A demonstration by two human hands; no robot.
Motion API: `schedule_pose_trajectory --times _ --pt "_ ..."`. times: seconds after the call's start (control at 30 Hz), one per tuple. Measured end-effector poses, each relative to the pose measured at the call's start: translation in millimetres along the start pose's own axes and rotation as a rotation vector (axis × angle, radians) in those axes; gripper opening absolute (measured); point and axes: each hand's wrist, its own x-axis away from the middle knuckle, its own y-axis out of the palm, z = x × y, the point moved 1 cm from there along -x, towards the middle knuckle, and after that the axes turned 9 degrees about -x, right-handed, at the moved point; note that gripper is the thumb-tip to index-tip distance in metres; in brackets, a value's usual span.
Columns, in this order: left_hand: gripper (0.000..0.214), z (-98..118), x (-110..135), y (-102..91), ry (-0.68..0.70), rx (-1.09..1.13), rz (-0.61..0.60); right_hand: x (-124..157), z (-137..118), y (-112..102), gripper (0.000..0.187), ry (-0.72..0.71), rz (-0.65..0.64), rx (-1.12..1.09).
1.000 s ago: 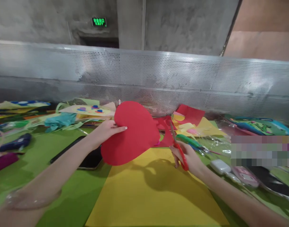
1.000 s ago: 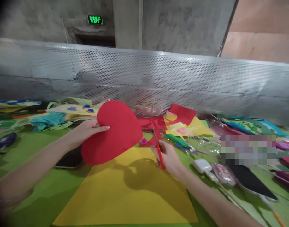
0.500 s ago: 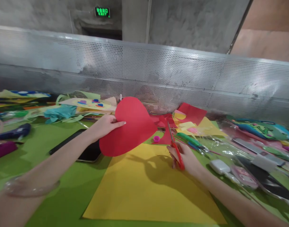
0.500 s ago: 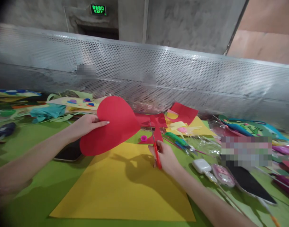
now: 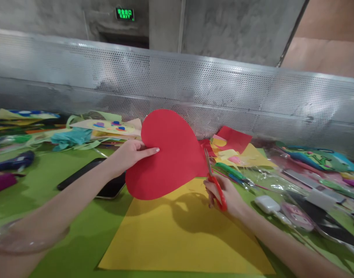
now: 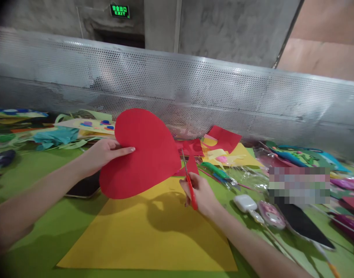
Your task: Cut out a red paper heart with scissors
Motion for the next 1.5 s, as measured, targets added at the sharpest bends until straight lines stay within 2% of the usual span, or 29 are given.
schedule_pose_trajectory --times 0.23,0.97,1.23,1.5 --pt "0.022 2.9 2.4 1.7 -0.011 0.016 0.026 -1.0 5.1 -0.6 0.023 0.015 -0.008 0.006" --pt "0.022 3.0 2.0 1.7 -0.025 0.024 0.028 1.9 -0.8 1.2 0.023 0.004 0.004 0.108" --pt "0.032 4.5 4.8 1.4 -0.02 0.062 -0.006 1.5 -0.4 0.7 0.024 0.023 -0.008 0.119" --pt "0.031 3.9 4.3 1.0 -0.003 0.051 0.002 3.0 -3.5 2.4 0.024 0.026 0.004 0.122"
